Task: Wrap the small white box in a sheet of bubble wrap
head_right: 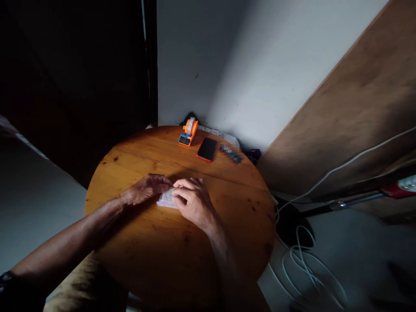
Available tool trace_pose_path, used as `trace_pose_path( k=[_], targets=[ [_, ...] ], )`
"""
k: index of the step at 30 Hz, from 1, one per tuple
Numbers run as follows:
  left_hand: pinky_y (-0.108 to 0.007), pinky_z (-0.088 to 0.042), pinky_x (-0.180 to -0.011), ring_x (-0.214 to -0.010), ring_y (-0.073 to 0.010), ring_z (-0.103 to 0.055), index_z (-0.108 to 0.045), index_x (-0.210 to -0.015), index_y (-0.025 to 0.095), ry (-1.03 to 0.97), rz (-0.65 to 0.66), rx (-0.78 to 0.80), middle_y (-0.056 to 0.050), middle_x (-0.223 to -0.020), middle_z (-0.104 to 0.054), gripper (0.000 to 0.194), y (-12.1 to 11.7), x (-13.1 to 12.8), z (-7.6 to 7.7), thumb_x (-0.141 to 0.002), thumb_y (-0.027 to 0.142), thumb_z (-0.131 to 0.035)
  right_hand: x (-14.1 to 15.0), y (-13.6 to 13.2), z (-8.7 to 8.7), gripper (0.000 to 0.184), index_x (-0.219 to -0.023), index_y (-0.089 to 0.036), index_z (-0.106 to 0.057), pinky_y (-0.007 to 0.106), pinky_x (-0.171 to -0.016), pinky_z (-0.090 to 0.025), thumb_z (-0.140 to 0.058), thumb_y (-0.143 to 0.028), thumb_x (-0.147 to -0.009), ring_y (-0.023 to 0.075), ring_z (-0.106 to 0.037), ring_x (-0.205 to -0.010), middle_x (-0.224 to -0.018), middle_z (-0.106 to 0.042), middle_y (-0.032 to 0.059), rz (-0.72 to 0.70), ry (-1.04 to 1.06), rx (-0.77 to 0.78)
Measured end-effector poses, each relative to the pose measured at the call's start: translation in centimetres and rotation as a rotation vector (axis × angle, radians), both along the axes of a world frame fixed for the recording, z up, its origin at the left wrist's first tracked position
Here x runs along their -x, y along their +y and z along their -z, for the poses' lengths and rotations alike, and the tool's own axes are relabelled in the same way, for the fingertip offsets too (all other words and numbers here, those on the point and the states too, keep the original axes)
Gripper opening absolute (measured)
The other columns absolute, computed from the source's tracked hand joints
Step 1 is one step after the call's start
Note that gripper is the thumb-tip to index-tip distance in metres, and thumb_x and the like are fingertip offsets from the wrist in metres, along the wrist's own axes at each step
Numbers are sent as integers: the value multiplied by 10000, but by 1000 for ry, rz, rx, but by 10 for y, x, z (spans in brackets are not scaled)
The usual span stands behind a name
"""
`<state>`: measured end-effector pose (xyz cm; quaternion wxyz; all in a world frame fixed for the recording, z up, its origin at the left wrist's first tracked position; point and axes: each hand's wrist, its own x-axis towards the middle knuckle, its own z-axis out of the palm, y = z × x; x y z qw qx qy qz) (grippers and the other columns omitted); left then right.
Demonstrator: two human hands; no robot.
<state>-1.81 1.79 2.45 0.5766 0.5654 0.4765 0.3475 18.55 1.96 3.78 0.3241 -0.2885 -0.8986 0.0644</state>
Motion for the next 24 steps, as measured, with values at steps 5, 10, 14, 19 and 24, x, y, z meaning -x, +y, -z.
trace_pose_path(
  k=[5, 10, 14, 19, 24],
  targets=[
    [-232, -409, -638, -657, -104, -520, -697, -895, 144, 34, 1, -25, -7, -770, -649, 171, 1, 0, 2, -805, 247, -595, 5, -1, 0, 181, -792, -221, -618, 368, -801, -426, -545, -89, -892, 189, -645, -869, -968, -729, 19, 42, 22, -31],
    [-231, -410, -647, -663, -102, -522, -686, -889, 141, 15, 7, -27, -11, -776, -653, 155, 0, 0, 0, -811, 235, -591, 6, -2, -2, 166, -806, -222, -576, 355, -825, -424, -526, -101, -909, 183, -628, -893, -953, -708, 22, 25, 87, 46],
    [-224, -410, -636, -662, -106, -526, -677, -874, 149, -15, 6, -26, -10, -767, -651, 144, -1, -1, 1, -804, 241, -592, 6, -2, -1, 161, -803, -217, -572, 345, -800, -403, -525, -119, -921, 177, -606, -850, -890, -690, 16, 1, 80, 59],
    [-230, -410, -646, -664, -108, -532, -680, -858, 151, -12, 2, -33, -7, -767, -658, 139, 0, -1, 3, -796, 247, -601, 6, -3, -2, 193, -788, -217, -602, 353, -785, -372, -519, -117, -931, 177, -587, -818, -878, -720, -2, -14, 12, 27],
    [-231, -403, -644, -654, -103, -522, -688, -860, 146, 7, -3, -17, 0, -756, -650, 147, 0, 0, 2, -789, 244, -606, 6, -6, -7, 174, -774, -218, -640, 382, -839, -393, -560, -117, -891, 192, -592, -863, -893, -742, -12, -44, -8, 17]
  ],
)
